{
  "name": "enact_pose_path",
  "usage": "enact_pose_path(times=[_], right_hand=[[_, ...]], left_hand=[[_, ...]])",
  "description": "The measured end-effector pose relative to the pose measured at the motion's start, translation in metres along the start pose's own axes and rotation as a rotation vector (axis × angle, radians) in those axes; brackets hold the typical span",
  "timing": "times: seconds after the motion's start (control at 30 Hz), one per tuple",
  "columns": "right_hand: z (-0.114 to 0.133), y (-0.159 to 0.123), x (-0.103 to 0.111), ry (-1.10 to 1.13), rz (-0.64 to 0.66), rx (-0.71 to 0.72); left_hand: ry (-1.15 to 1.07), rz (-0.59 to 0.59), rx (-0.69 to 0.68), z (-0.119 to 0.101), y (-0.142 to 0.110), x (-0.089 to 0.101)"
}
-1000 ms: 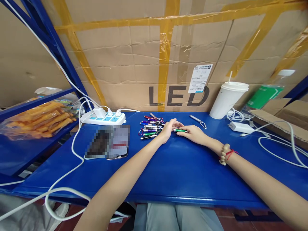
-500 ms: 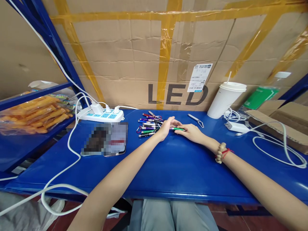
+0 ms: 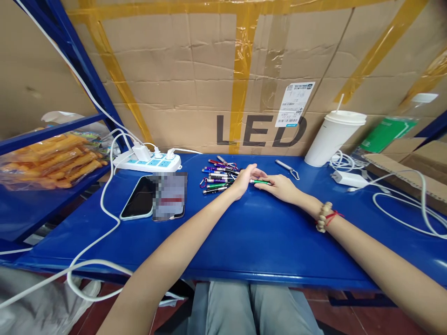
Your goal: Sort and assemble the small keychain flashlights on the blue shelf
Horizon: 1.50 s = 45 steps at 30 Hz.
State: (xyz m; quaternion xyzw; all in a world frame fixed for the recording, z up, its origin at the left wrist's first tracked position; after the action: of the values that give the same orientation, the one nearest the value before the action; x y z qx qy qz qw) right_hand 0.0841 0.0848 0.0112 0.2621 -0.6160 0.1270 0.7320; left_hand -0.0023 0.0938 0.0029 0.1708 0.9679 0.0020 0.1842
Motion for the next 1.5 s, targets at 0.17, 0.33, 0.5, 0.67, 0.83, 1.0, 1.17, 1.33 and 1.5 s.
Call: enact_pose_path(times=[0.17, 0.33, 0.5, 0.67, 0.83, 1.0, 1.17, 1.33, 1.5], right_hand=[[-0.001, 0.001, -0.002, 0.024, 0.009, -0.005], [0.001, 0.0, -0.002, 0.056, 0.018, 0.01], [0.003, 0.0, 0.0, 0.045, 0.004, 0.036], [0.003, 0.0, 0.0, 0.086, 0.008, 0.083], [0.001, 0.0, -0.001, 0.123, 0.022, 0.087], [0.0, 0.001, -0.003, 0.114, 0.019, 0.07], [0.003, 0.0, -0.002, 0.105, 0.004, 0.06], [0.007, -0.001, 0.006, 0.102, -0.037, 0.092], [-0.004, -0.002, 0.013, 0.017, -0.102, 0.024]], left_hand=[[0.012, -0.004, 0.016, 0.001, -0.001, 0.0], [0.029, 0.003, 0.02, -0.001, -0.003, -0.002], [0.008, -0.024, 0.049, -0.003, -0.005, 0.0], [-0.083, -0.023, 0.063, -0.005, -0.004, 0.0], [-0.119, -0.015, 0.08, -0.005, -0.004, -0.001], [-0.103, -0.032, 0.091, -0.005, -0.005, 0.0], [-0.089, -0.029, 0.076, -0.004, -0.004, 0.001], [0.015, -0.158, -0.131, -0.015, -0.009, 0.008], [0.456, -0.229, -0.553, -0.051, -0.039, -0.004]])
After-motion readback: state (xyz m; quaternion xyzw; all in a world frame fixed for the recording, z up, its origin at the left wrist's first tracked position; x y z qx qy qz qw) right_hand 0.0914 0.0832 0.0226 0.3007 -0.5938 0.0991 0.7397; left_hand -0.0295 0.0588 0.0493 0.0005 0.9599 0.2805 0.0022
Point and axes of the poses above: each hand's wrist, its own y-axis towards the middle knuckle, its own x-axis out of the back of the hand, z = x × y, the point moved 8 cm from there along y, towards the middle knuckle, and after that the axes turned 12 degrees about -y, right-handed, at the moved point
